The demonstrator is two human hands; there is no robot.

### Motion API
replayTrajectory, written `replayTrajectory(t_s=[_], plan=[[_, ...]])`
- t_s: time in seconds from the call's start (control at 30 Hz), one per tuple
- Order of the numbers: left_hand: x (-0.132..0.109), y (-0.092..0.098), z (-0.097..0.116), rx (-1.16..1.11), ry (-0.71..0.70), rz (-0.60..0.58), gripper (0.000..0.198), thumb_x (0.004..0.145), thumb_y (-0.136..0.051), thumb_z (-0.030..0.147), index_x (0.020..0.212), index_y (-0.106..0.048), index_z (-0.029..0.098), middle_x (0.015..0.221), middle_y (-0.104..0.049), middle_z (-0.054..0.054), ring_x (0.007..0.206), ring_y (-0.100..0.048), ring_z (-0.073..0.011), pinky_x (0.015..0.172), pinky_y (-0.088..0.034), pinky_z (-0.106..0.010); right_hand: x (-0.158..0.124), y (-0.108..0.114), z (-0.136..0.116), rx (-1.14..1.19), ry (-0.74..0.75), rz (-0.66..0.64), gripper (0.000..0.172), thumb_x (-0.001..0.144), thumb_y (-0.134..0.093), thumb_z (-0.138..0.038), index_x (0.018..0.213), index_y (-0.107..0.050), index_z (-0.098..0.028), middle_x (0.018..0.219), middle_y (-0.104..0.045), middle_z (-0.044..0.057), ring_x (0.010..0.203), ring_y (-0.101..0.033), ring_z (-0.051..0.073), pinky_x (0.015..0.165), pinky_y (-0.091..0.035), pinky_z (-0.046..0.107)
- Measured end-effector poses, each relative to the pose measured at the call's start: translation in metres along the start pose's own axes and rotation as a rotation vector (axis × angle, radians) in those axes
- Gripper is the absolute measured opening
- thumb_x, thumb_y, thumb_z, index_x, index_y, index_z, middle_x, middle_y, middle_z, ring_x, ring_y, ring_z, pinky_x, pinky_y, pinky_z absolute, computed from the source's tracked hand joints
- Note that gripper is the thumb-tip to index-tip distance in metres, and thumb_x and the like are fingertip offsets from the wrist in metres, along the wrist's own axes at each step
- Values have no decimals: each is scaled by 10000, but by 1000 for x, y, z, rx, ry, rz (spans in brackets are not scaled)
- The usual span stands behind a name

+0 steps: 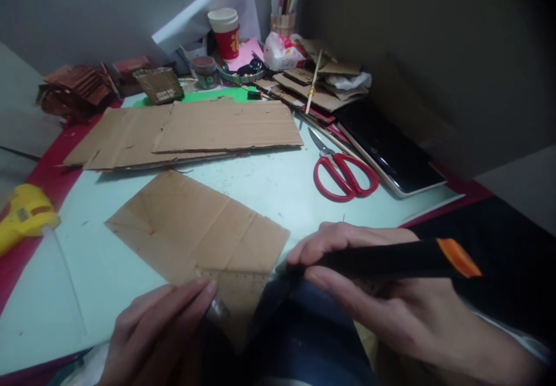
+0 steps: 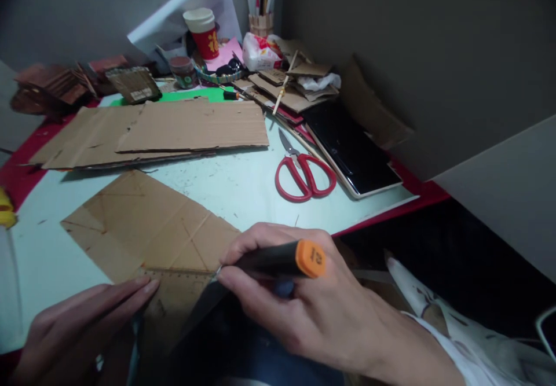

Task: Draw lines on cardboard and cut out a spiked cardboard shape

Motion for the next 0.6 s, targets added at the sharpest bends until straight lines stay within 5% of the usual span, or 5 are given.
replayTrajectory(t_s=[0.13,0.33,0.5,0.6], plan=[[-3,3,0,8,6,-34,630,861,-612,1,1404,-625,319,1203,-687,-65,1072,-610,-279,934,-472,-451,-2,3,1,44,15,47,86,926,-706,-211,1010,-726,-220,950,-795,38,843,-764,197,741,-635,270],[0,6,-12,67,-154,-71,681,806,-644,-14,1437,-598,239,1178,-700,-79,1022,-623,-253,913,-502,-396,-19,6,2,-118,285,151,361,859,-719,-55,1127,-735,-297,1197,-778,19,987,-762,202,869,-622,279],[-1,5,-20,95,-276,-209,729,770,-694,-2,1456,-563,202,1213,-713,-85,965,-676,-210,845,-562,-336,-22,-20,16,-339,561,144,326,958,-576,-67,1206,-715,-225,1137,-803,51,778,-775,238,672,-637,375],[0,5,-9,85,-200,-68,680,777,-686,-16,1408,-614,228,1165,-701,-86,973,-651,-232,863,-554,-384,-17,-30,18,-290,517,61,245,910,-647,-58,1012,-789,-230,1036,-817,27,674,-774,252,528,-583,382]])
Point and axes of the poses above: each hand's wrist, its own x-axis towards the middle knuckle, its own y-axis out of the back of the hand, z = x × y, the point moved 3 cm from there along x, towards the middle knuckle
